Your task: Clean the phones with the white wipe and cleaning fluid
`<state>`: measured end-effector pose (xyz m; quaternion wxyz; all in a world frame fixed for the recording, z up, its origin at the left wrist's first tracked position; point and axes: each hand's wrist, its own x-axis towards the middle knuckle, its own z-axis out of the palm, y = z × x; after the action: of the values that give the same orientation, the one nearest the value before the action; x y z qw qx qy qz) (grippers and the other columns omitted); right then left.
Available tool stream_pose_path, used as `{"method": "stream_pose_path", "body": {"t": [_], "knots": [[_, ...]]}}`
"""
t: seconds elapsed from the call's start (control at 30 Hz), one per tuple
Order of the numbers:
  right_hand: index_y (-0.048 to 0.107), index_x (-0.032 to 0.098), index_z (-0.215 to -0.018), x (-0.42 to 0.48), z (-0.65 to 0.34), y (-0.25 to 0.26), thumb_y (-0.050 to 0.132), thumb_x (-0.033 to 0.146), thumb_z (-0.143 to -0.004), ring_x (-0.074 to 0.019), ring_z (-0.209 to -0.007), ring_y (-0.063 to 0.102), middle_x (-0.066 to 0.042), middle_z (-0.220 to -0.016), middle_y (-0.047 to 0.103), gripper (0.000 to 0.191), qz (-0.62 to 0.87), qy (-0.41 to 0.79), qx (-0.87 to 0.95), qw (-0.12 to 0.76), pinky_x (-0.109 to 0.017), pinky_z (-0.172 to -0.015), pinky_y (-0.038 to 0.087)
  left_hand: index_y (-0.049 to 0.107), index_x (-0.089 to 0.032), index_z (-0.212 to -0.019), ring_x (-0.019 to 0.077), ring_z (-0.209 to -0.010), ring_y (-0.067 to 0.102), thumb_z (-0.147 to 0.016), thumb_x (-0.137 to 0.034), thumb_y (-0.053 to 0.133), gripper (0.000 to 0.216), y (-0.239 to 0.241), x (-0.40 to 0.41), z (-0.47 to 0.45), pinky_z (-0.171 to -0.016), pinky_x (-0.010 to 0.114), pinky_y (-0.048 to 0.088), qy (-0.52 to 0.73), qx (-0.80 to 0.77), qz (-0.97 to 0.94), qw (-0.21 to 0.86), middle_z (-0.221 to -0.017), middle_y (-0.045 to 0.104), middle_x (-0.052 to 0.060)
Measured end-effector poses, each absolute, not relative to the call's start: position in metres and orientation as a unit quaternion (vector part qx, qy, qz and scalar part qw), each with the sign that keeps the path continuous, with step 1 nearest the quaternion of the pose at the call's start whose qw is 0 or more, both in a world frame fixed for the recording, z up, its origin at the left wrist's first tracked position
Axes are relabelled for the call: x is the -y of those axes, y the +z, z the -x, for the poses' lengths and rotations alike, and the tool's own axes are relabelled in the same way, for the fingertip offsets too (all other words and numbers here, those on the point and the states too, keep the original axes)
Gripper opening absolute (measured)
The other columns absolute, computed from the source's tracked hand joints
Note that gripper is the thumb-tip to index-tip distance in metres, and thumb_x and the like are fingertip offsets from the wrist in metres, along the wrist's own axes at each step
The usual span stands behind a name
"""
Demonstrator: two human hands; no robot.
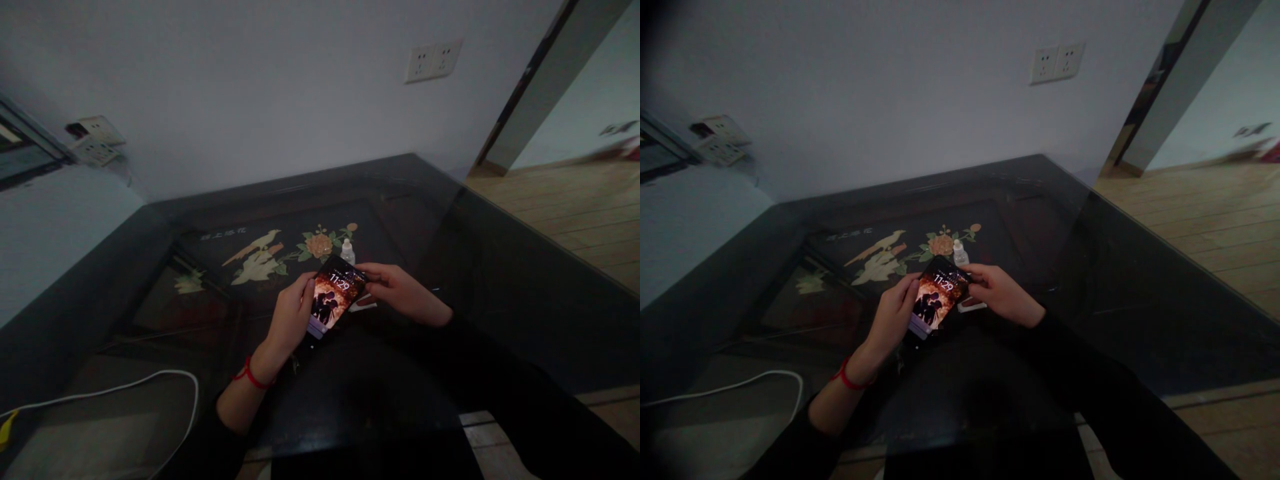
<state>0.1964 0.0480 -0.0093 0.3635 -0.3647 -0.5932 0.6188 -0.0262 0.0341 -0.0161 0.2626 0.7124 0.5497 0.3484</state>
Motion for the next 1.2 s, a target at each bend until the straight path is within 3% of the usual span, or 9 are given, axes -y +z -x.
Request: {"method": "stream_pose_path", "body": {"t": [0.27, 0.4, 0.53, 0.67, 0.87, 1.03, 1.2], "knots": [[0.05, 0.019, -0.134, -0.045, -0.19, -0.016, 0.059, 0.026, -0.086, -0.0165, -0.082, 0.071, -0.006, -0.102, 0.072, 0.049, 0.401, 0.605, 0.532, 0.436, -0.039, -0.084, 0.059, 0.061, -0.017, -0.1, 0.0167, -0.084, 0.06, -0.09, -0.041, 0.041, 0.032, -0.028, -0.042, 0.021, -0.075, 0.027, 0.046, 0.43, -0.543, -0.584, 0.423, -0.092, 0.067, 0.005], [0.049, 0.022, -0.136, -0.039, -0.177, -0.031, 0.059, 0.025, -0.086, -0.019, -0.094, 0.069, -0.009, -0.117, 0.068, 0.051, 0.408, 0.582, 0.542, 0.448, -0.04, -0.084, 0.059, 0.054, -0.017, -0.106, 0.0152, -0.081, 0.062, -0.09, -0.045, 0.039, 0.035, -0.042, -0.045, 0.019, -0.071, 0.027, 0.048, 0.451, -0.546, -0.525, 0.472, -0.095, 0.066, 0.006], [0.055, 0.022, -0.132, -0.035, -0.166, -0.045, 0.053, 0.023, -0.088, -0.0197, -0.104, 0.066, -0.008, -0.132, 0.06, 0.045, 0.409, 0.563, 0.584, 0.418, -0.038, -0.084, 0.059, 0.047, -0.015, -0.117, 0.0192, -0.097, 0.063, -0.089, -0.047, 0.041, 0.043, -0.054, -0.047, 0.017, -0.082, 0.032, 0.05, 0.459, -0.553, -0.492, 0.492, -0.112, 0.063, 0.012], [0.059, 0.019, -0.129, -0.04, -0.164, -0.053, 0.053, 0.019, -0.086, -0.0202, -0.099, 0.067, -0.009, -0.13, 0.062, 0.043, 0.423, 0.551, 0.59, 0.411, -0.04, -0.086, 0.058, 0.028, -0.017, -0.14, 0.0205, -0.124, 0.052, -0.089, -0.039, 0.043, 0.058, -0.056, -0.048, 0.014, -0.101, 0.033, 0.042, 0.456, -0.545, -0.508, 0.486, -0.141, 0.048, 0.014], [0.063, 0.019, -0.124, -0.049, -0.165, -0.057, 0.05, 0.011, -0.082, -0.02, -0.096, 0.069, -0.007, -0.115, 0.07, 0.044, 0.429, 0.548, 0.594, 0.403, -0.043, -0.093, 0.054, 0.018, -0.012, -0.147, 0.0223, -0.13, 0.046, -0.086, -0.029, 0.046, 0.069, -0.054, -0.048, 0.015, -0.111, 0.037, 0.032, 0.404, -0.544, -0.591, 0.438, -0.144, 0.045, 0.015], [0.066, 0.018, -0.119, -0.053, -0.162, -0.055, 0.052, 0.012, -0.081, -0.0206, -0.096, 0.068, -0.007, -0.108, 0.072, 0.041, 0.431, 0.537, 0.613, 0.387, -0.041, -0.093, 0.052, 0.036, -0.014, -0.139, 0.0278, -0.126, 0.048, -0.087, -0.03, 0.047, 0.056, -0.057, -0.052, 0.021, -0.108, 0.048, 0.031, 0.366, -0.566, -0.65, 0.35, -0.135, 0.053, 0.015], [0.07, 0.017, -0.11, -0.059, -0.163, -0.059, 0.055, 0.012, -0.076, -0.022, -0.093, 0.065, -0.008, -0.101, 0.071, 0.037, 0.465, 0.494, 0.637, 0.366, -0.039, -0.088, 0.051, 0.045, -0.009, -0.131, 0.0279, -0.118, 0.048, -0.088, -0.029, 0.045, 0.048, -0.058, -0.055, 0.02, -0.105, 0.047, 0.034, 0.336, -0.594, -0.676, 0.279, -0.124, 0.055, 0.018]]}}
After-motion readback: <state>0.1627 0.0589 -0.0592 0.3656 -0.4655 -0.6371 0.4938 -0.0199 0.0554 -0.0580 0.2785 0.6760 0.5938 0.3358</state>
